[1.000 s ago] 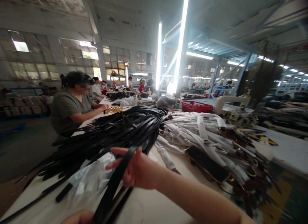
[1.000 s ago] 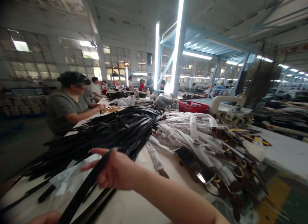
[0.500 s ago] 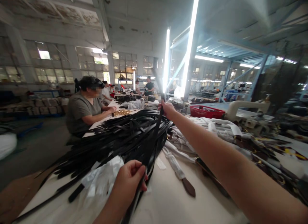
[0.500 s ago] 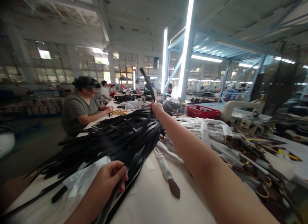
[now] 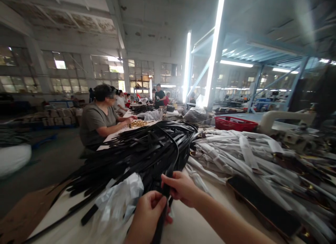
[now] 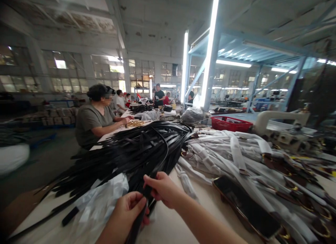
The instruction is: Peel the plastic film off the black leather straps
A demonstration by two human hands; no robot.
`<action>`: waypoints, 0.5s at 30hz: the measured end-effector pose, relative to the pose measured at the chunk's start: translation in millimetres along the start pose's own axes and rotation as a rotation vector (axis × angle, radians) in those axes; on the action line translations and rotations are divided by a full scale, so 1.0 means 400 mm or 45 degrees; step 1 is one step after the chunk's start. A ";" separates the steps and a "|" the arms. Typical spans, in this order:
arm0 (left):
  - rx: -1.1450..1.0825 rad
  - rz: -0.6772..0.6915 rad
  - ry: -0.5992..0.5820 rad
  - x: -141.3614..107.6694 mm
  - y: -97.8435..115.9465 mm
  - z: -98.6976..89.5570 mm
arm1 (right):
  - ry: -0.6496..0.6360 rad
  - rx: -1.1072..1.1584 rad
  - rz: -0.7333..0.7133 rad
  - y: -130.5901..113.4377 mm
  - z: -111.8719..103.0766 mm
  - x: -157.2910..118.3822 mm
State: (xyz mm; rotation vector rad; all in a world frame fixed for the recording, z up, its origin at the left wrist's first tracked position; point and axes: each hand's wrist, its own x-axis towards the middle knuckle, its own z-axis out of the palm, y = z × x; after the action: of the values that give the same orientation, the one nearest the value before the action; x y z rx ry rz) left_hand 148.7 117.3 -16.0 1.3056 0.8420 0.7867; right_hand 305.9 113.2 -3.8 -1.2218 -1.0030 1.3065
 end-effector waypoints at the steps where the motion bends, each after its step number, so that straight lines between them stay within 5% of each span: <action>1: -0.034 -0.047 -0.009 -0.003 0.005 -0.002 | 0.029 0.114 -0.072 0.005 0.004 0.005; 7: -0.103 -0.200 0.034 -0.006 0.013 -0.009 | 0.137 0.265 -0.218 0.035 -0.014 0.007; 12: -0.140 -0.160 -0.020 -0.001 -0.005 -0.004 | -0.112 0.206 -0.151 0.055 0.008 -0.020; 15: -0.137 -0.200 -0.059 0.002 -0.012 -0.001 | 0.042 0.407 -0.104 0.050 0.000 -0.014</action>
State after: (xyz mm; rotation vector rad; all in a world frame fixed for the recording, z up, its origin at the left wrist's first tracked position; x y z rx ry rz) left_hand 148.6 117.6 -20.9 1.1438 0.8432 0.6662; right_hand 302.9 105.4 -22.7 -0.9457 -0.7766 1.3194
